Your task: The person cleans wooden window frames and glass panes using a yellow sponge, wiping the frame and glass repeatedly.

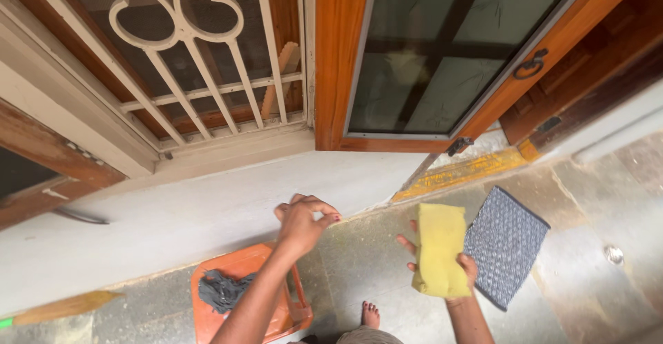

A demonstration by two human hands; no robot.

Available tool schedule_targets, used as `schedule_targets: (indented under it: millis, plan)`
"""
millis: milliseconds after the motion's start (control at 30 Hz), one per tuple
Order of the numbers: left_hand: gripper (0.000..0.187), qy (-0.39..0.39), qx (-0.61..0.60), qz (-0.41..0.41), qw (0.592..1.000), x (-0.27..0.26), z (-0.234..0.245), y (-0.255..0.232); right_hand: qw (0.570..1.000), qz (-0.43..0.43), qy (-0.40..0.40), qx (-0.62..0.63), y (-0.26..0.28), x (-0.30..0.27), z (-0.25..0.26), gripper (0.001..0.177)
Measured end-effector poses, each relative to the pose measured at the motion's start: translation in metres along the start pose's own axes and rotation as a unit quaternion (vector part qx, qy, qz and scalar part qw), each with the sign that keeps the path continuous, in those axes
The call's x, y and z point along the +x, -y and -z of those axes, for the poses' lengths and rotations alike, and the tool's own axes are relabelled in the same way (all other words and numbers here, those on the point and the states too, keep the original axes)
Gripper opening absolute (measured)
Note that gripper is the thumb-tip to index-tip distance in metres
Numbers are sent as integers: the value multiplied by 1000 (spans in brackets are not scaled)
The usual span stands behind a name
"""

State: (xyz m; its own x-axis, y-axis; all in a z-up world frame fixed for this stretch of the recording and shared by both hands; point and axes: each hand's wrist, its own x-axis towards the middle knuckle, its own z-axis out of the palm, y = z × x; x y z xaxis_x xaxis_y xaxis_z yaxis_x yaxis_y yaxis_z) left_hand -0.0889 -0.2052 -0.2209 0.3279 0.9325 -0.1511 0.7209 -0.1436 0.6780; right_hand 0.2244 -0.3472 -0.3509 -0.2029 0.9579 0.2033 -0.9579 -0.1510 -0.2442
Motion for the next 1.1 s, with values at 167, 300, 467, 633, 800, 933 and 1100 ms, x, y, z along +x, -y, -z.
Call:
schedule_targets:
  millis: [167, 300, 467, 633, 800, 933, 1100]
  plan:
    - [18, -50, 54, 75, 994, 15, 5, 22, 963, 40, -197, -178, 97, -47, 64, 97]
    - [14, -103, 93, 144, 980, 17, 15, 50, 894, 223, -301, -245, 173, -88, 104, 73]
    - [25, -130, 31, 116, 984, 6, 32, 54, 796, 356, -431, -232, 223, -69, 95, 60]
    - [51, -176, 131, 93, 971, 3, 47, 9, 785, 319, -304, -437, 194, 17, 35, 70]
    - [97, -326, 361, -109, 867, 4, 41, -67, 398, 362, -102, -837, 152, 97, -90, 82]
    - [37, -439, 342, -271, 786, 4, 44, -124, 218, 438, 12, -872, 147, 159, -187, 74]
    - [97, -432, 295, -238, 819, 31, 89, -195, 15, 511, -30, -859, 149, 241, -264, 77]
